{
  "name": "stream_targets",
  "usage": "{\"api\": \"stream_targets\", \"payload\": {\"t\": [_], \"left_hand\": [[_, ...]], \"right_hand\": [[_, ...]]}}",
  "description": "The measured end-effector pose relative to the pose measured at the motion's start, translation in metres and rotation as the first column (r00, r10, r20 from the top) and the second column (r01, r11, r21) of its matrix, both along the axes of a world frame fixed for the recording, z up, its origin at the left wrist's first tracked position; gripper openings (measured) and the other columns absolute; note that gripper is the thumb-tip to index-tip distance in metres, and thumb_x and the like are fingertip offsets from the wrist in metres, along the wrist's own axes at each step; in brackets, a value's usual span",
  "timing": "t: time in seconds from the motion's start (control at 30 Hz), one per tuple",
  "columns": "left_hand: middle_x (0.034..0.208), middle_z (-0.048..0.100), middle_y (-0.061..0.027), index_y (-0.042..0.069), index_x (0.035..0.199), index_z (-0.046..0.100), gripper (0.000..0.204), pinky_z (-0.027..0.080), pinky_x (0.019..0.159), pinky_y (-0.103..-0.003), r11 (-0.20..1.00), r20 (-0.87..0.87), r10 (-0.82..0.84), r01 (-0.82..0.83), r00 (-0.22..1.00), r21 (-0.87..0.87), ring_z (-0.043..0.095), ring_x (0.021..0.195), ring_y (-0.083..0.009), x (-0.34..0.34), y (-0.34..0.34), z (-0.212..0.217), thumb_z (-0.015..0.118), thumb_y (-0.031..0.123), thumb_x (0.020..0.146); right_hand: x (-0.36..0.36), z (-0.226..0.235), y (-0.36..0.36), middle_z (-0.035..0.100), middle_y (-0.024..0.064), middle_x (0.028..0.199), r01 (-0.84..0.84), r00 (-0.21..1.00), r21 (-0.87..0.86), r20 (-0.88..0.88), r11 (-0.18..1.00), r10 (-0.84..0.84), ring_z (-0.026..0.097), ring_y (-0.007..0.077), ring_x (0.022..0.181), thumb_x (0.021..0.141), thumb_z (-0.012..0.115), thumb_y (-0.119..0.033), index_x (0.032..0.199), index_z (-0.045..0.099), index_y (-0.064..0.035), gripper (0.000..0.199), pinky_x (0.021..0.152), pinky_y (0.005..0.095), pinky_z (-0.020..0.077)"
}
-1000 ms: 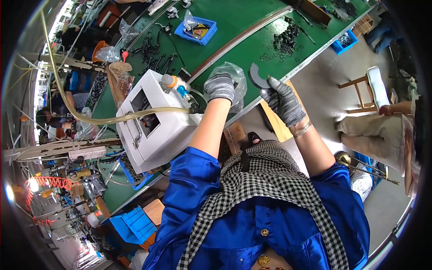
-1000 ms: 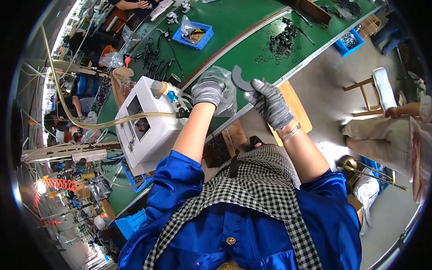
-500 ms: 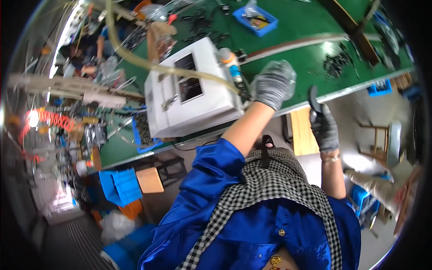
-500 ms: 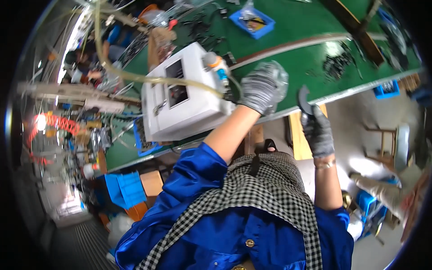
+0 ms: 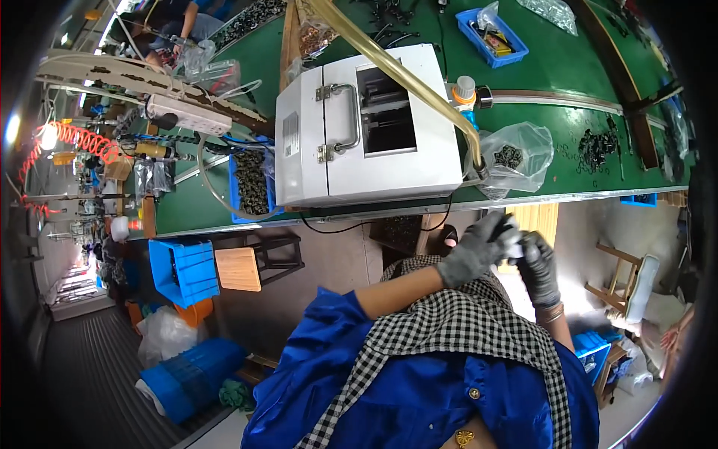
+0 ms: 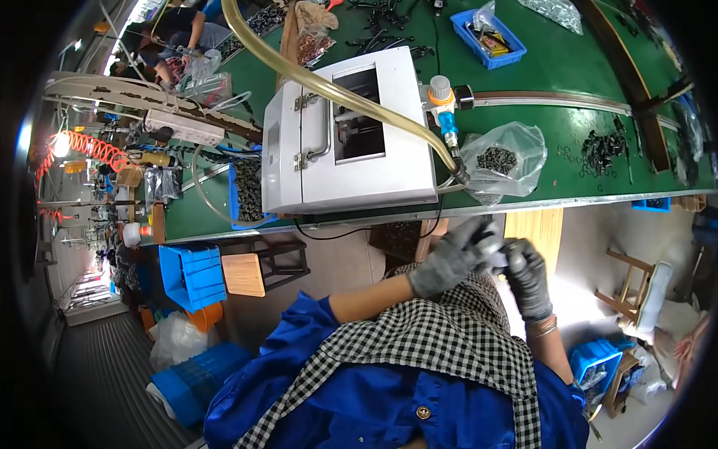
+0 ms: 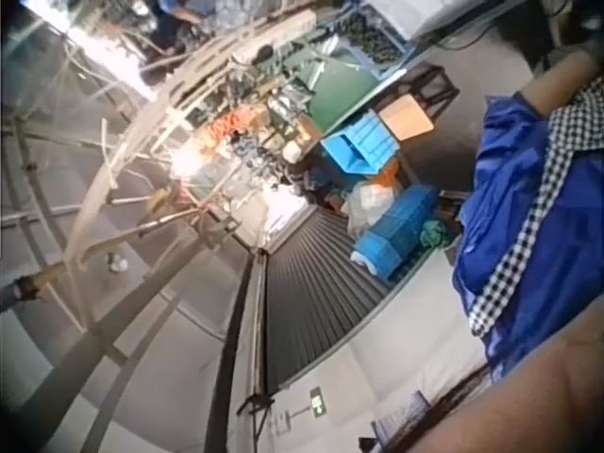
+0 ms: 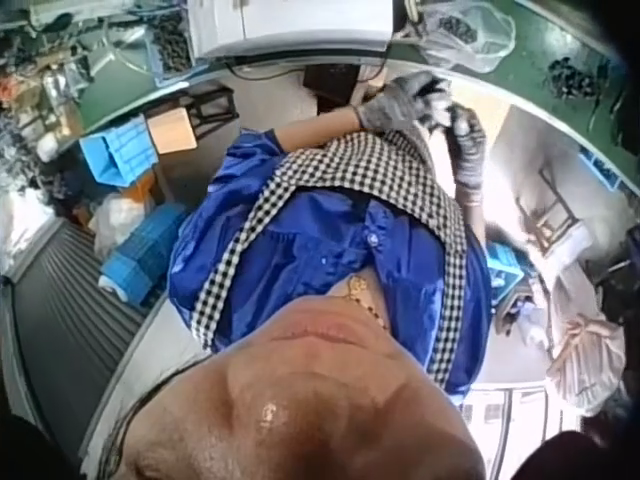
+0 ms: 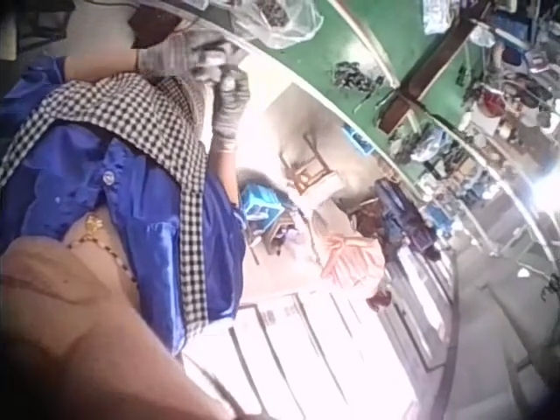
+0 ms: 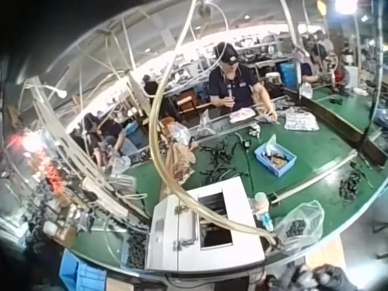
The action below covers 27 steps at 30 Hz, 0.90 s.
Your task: Packaging small electronic or mechanical parts using an automated sealing machine on an assembly line.
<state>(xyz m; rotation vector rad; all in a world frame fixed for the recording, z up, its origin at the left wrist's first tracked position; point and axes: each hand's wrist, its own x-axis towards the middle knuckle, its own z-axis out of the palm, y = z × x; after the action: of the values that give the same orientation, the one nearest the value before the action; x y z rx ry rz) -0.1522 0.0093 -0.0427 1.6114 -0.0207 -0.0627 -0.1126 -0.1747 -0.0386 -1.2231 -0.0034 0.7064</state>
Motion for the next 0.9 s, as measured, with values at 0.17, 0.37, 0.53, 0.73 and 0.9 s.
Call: {"api": "stream_targets", "payload": {"t": [0.17, 0.37, 0.53, 0.73, 0.9], "left_hand": [[0.098, 0.060, -0.0110, 0.007, 0.114, 0.051, 0.031, 0.051, 0.074, -0.031, 0.998, -0.448, -0.040, 0.019, 0.893, -0.052, 0.062, 0.082, -0.0203, -0.040, 0.052, -0.002, 0.060, 0.023, 0.089], [0.096, 0.062, -0.0133, 0.004, 0.111, 0.053, 0.031, 0.051, 0.072, -0.030, 0.969, -0.337, 0.247, -0.236, 0.908, 0.074, 0.062, 0.087, -0.0205, -0.096, 0.098, -0.064, 0.058, 0.024, 0.089], [0.073, 0.060, -0.0081, 0.001, 0.089, 0.056, 0.040, 0.049, 0.053, -0.031, 0.944, -0.541, 0.240, -0.323, 0.806, -0.063, 0.060, 0.060, -0.0177, -0.090, 0.119, -0.036, 0.059, 0.041, 0.090], [0.064, 0.059, -0.0074, 0.003, 0.079, 0.057, 0.041, 0.046, 0.049, -0.031, 0.889, -0.545, 0.411, -0.454, 0.731, 0.062, 0.057, 0.052, -0.0172, -0.082, 0.101, -0.038, 0.064, 0.043, 0.087], [0.066, 0.058, -0.0059, 0.001, 0.079, 0.055, 0.038, 0.048, 0.055, -0.031, 0.890, -0.603, 0.395, -0.450, 0.693, 0.066, 0.057, 0.056, -0.0158, -0.074, 0.074, -0.014, 0.062, 0.037, 0.090]], "right_hand": [[-0.019, -0.021, 0.026, 0.062, 0.0052, 0.094, -0.280, 0.958, -0.222, -0.004, 0.934, 0.286, 0.058, 0.0127, 0.079, 0.087, 0.067, -0.035, 0.104, 0.058, -0.0002, 0.039, 0.071, 0.0268, 0.0487], [-0.010, -0.090, 0.002, 0.061, 0.0060, 0.077, -0.118, 0.961, -0.698, 0.097, 0.706, 0.257, 0.057, 0.0107, 0.067, 0.090, 0.060, -0.022, 0.096, 0.061, 0.0009, 0.023, 0.065, 0.0261, 0.0484], [0.043, -0.128, -0.036, 0.064, 0.0093, 0.078, 0.346, 0.923, -0.782, 0.382, 0.518, -0.041, 0.061, 0.0169, 0.070, 0.088, 0.061, -0.018, 0.096, 0.063, -0.0001, 0.020, 0.067, 0.0303, 0.0501], [0.105, -0.134, -0.050, 0.065, 0.0157, 0.099, 0.415, 0.883, -0.833, 0.466, 0.367, 0.059, 0.062, 0.0341, 0.090, 0.082, 0.063, -0.018, 0.100, 0.063, -0.0060, 0.022, 0.080, 0.0410, 0.0495], [0.129, -0.139, -0.035, 0.063, 0.0170, 0.105, 0.408, 0.873, -0.873, 0.459, 0.267, 0.165, 0.062, 0.0345, 0.091, 0.081, 0.064, -0.019, 0.100, 0.062, -0.0073, 0.022, 0.079, 0.0425, 0.0498]]}}
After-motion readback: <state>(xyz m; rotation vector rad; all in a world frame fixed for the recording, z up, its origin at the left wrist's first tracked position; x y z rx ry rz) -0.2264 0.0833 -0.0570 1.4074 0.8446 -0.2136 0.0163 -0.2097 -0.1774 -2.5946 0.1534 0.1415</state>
